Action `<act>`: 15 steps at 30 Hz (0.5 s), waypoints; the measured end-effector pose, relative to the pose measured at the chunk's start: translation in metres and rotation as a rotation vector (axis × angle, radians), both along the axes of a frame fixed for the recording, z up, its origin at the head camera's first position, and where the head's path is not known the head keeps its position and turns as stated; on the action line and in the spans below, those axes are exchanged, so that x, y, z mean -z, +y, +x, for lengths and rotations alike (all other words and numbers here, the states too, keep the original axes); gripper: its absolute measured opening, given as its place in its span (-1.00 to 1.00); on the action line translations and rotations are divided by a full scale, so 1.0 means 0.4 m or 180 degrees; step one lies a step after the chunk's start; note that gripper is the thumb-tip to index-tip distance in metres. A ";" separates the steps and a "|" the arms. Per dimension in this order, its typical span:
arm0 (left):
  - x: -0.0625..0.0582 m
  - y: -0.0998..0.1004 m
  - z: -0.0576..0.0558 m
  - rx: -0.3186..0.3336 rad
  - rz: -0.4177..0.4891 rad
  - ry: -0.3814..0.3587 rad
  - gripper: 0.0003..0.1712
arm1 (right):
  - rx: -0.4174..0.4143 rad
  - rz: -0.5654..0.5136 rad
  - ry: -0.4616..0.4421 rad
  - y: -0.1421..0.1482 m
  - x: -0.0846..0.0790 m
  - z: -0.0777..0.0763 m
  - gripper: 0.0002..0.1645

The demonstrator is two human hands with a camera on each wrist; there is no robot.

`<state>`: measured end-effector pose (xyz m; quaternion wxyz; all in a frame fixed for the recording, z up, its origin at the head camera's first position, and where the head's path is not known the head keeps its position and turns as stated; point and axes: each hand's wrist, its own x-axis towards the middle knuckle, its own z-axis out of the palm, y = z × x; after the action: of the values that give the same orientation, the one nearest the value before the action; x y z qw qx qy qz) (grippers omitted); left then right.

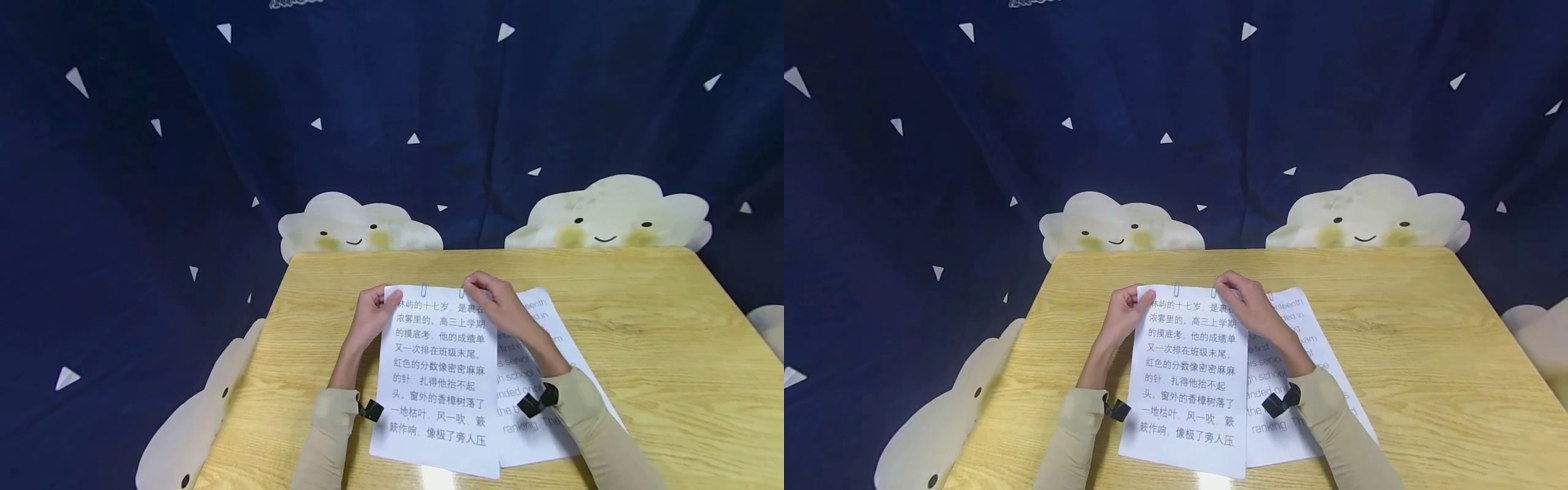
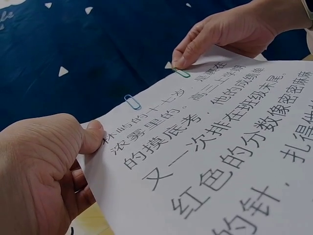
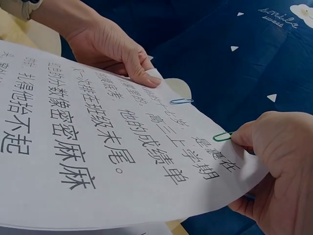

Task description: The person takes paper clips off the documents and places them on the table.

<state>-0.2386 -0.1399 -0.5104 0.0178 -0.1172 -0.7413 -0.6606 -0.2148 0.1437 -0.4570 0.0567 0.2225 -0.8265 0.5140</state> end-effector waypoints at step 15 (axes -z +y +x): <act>0.004 0.003 0.000 0.0014 0.0009 0.0060 -0.77 | 0.0103 0.0018 0.0069 -0.004 -0.008 0.003 -0.82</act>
<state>-0.2385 -0.1386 -0.5121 0.0236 -0.1251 -0.7399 -0.6606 -0.2135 0.1421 -0.4538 0.0734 0.2148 -0.8308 0.5082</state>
